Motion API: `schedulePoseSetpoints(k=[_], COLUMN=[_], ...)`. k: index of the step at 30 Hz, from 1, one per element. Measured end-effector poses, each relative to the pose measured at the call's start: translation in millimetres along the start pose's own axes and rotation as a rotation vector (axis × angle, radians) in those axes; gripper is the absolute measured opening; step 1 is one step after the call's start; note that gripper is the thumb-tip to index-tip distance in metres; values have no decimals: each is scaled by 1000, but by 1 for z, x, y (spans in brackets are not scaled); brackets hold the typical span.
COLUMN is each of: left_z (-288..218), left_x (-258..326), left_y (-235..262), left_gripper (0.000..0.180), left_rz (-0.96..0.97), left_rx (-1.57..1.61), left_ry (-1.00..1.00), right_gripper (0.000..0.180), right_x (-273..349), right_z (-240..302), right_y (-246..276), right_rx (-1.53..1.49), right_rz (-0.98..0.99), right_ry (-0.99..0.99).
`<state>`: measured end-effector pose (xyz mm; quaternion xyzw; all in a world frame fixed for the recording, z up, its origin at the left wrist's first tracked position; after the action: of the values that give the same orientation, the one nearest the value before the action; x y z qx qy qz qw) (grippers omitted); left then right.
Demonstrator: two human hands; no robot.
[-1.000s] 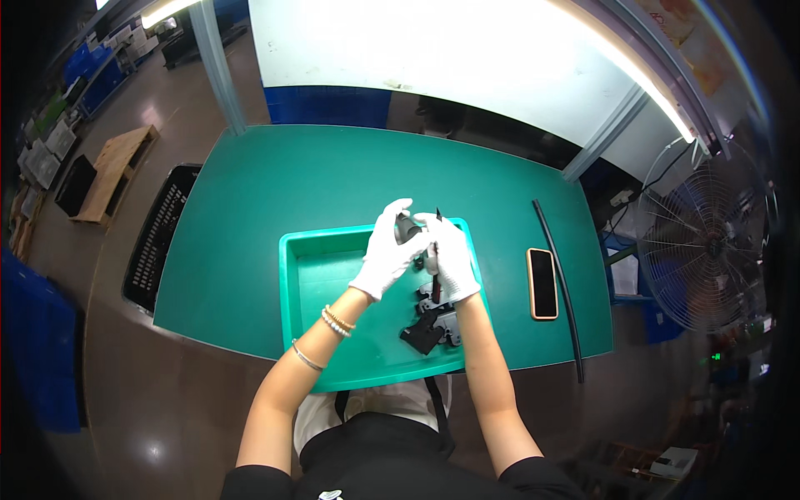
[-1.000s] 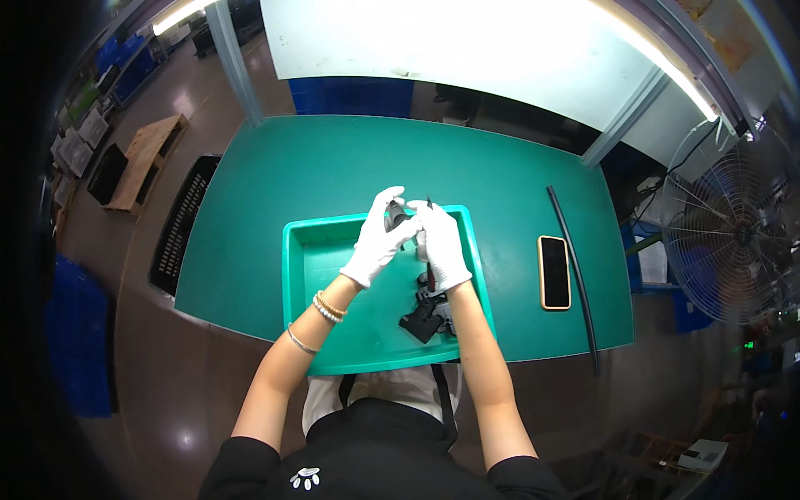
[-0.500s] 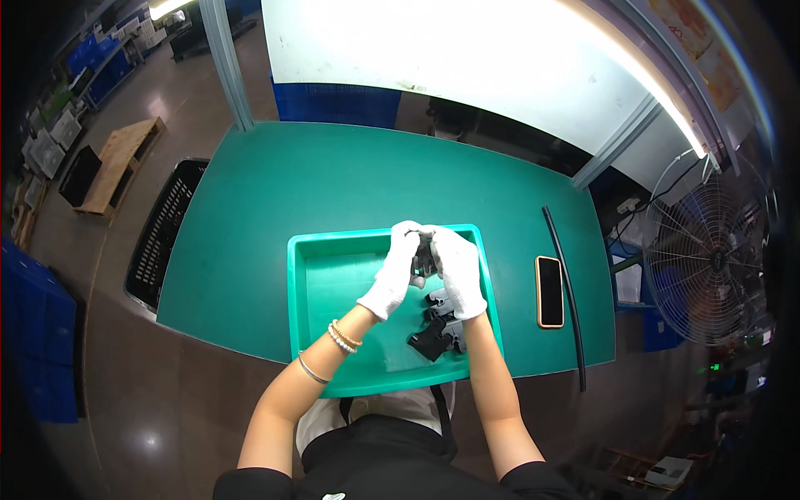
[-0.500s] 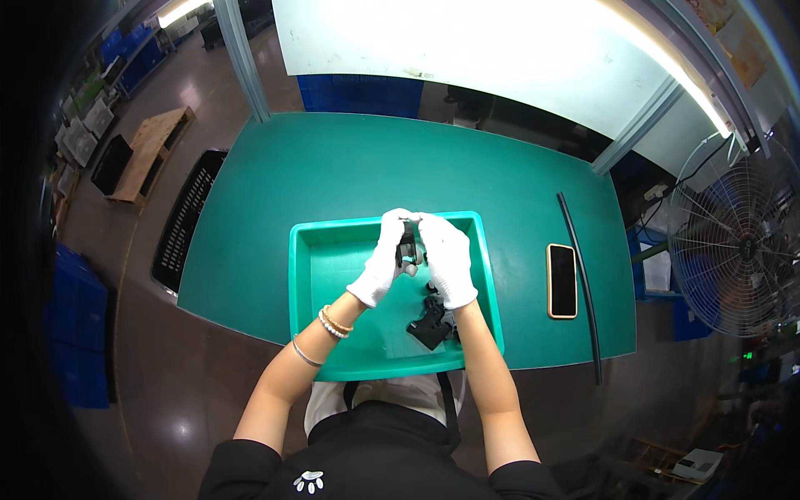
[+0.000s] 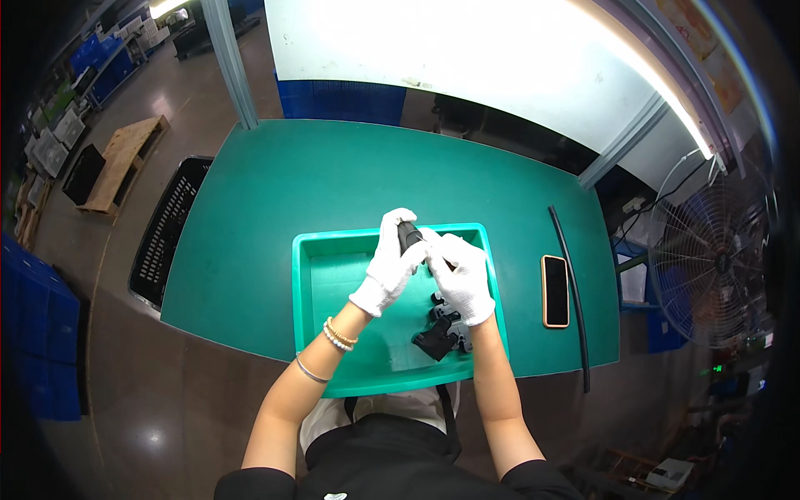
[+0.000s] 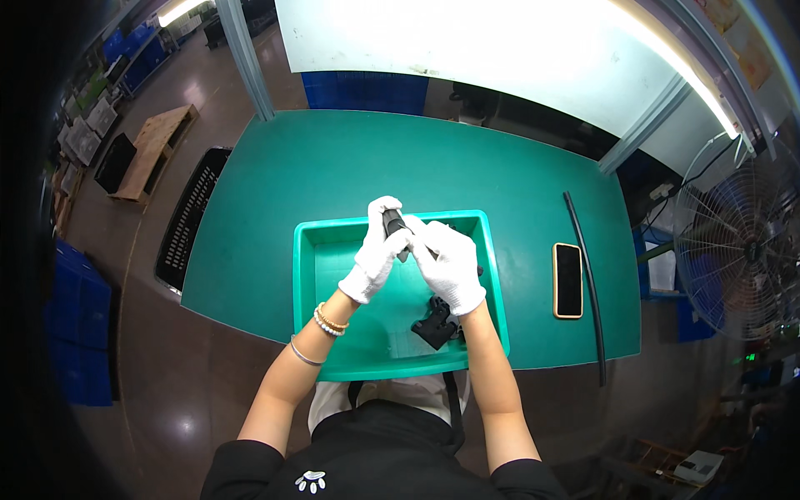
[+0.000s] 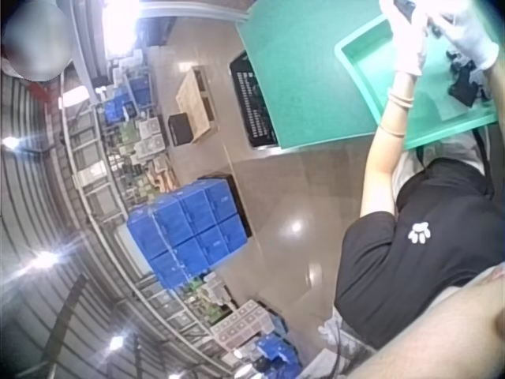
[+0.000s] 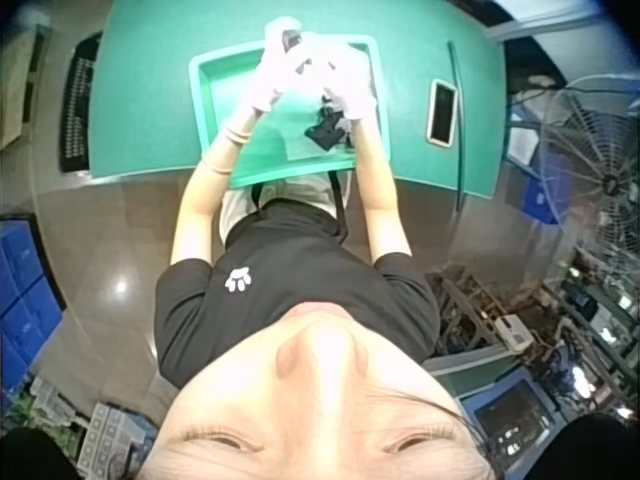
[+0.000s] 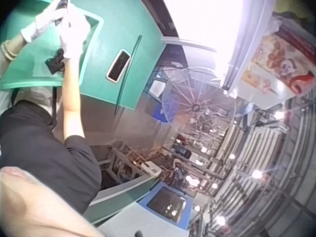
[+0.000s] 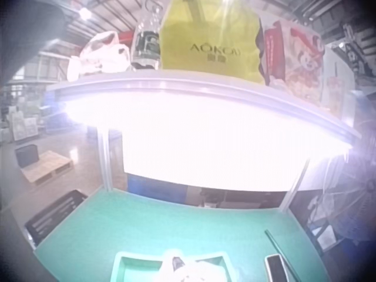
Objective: The person assembles black plastic parts by hand on a workbench.
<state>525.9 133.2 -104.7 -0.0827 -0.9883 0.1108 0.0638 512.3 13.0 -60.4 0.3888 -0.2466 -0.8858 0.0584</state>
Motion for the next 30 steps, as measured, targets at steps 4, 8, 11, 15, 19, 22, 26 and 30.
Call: schedulePoseSetpoints(k=[4,8,11,15,19,22,26,30], left_z=[-1,-4,-7,-9,-10,-11,-7,-7], left_x=[0,3,5,7,8,7,5,4], left_y=[-1,-1,-3,-4,-4,-3,-3,-2], left_gripper=[41,37,34,34,36,37,38,36], left_rz=[30,61,57,66,57,55,69,71], left_rx=[28,78,90,110,152,108,83,65], left_ry=[-2,-17,7,-20,-47,-38,-8,-27], right_gripper=[24,28,30,21,25,30,32,33], right_x=[1,0,0,0,1,0,1,0], right_z=[-1,6,10,17,16,13,10,10], right_y=[-1,-2,-2,-4,-4,-2,-2,-2], right_rx=[4,6,-38,-72,-72,-35,123,44], right_rz=[-1,12,-40,-90,-111,-55,70,21], right_ry=[25,30,42,24,10,74,167,136])
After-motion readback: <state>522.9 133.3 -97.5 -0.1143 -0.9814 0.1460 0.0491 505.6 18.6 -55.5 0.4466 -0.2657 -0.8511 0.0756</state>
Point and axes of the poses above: each hand's wrist, its own x-axis away from the middle knuckle, its own y-axis out of the back of the hand, z = x × y, the point moved 6 cm from there along -x, towards the middle knuckle, and after that the axes turned 14 degrees about y, right-handed, at the moved point
